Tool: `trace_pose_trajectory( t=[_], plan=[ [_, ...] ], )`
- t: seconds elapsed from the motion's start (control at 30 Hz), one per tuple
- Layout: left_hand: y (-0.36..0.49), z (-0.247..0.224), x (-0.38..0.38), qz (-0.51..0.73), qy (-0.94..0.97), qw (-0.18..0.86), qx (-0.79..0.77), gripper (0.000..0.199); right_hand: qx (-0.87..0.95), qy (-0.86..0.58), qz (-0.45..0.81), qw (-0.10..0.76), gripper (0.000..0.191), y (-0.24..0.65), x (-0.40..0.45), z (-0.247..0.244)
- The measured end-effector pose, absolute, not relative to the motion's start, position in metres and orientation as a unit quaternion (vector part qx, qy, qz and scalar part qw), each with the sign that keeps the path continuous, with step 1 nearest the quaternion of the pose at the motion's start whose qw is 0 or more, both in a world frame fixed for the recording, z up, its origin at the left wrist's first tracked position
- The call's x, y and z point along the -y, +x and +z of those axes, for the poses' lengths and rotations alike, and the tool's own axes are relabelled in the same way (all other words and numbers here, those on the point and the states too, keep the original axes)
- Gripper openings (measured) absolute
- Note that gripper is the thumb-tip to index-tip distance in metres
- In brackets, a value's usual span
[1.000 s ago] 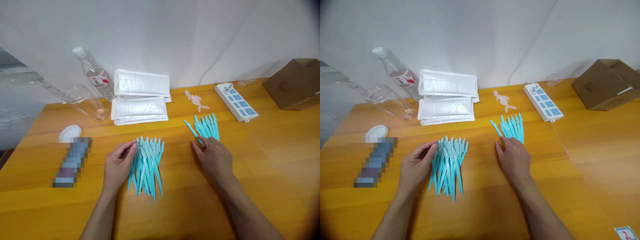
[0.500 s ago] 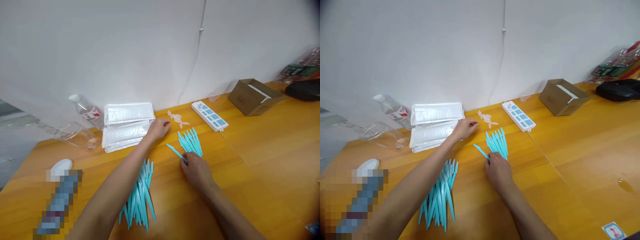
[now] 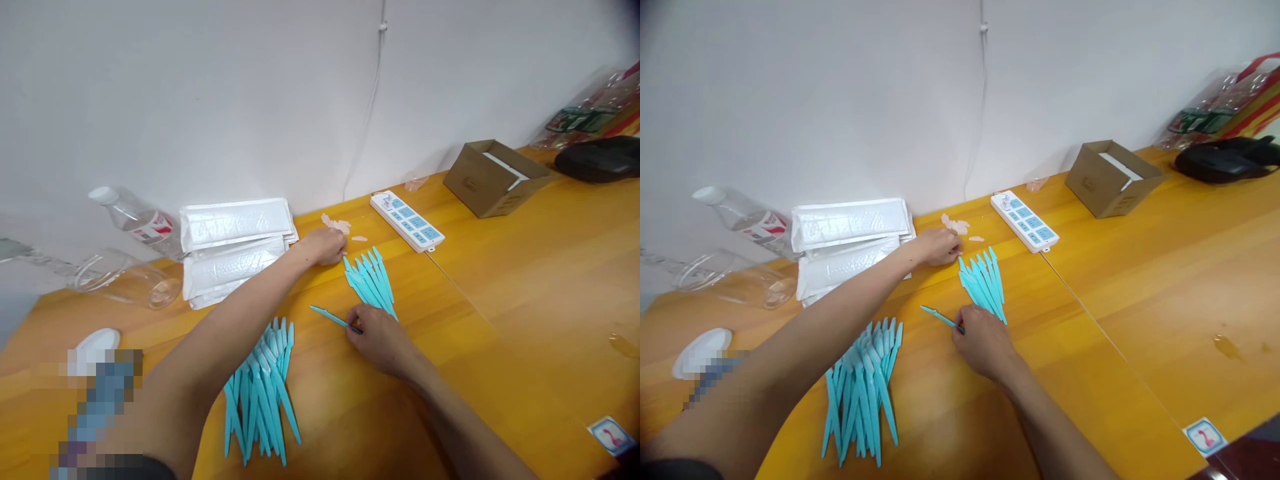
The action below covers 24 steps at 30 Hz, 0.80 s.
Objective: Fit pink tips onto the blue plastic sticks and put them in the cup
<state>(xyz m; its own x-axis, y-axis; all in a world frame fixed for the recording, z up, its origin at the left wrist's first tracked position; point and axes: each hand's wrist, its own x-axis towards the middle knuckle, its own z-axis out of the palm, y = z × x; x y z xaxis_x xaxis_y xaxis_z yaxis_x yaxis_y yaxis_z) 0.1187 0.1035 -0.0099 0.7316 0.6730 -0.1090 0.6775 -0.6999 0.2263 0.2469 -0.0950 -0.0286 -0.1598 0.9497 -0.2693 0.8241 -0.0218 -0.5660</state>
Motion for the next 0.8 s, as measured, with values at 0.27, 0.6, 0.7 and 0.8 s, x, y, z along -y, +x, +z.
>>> trace_pose_trajectory(
  t=[0.27, 0.6, 0.7, 0.8],
  plan=[
    [0.021, 0.017, 0.014, 0.245, 0.716, 0.438, -0.485, 0.030, 0.630, -0.555, 0.515, 0.176, 0.018, 0.259, 0.094, -0.021],
    [-0.038, -0.017, 0.155, 0.530, 0.283, 0.583, -0.547, 0.030, 0.535, -0.447, 0.695, 0.174, 0.032, 0.245, 0.093, -0.017],
    [-0.041, -0.018, 0.160, 0.510, 0.341, 0.555, -0.562, 0.027, 0.535, -0.420, 0.714, 0.167, 0.031, 0.242, 0.096, -0.014],
    [-0.042, -0.015, 0.163, 0.451, 0.420, 0.524, -0.588, 0.027, 0.549, -0.398, 0.717, 0.164, 0.029, 0.244, 0.099, -0.014]
  ],
)
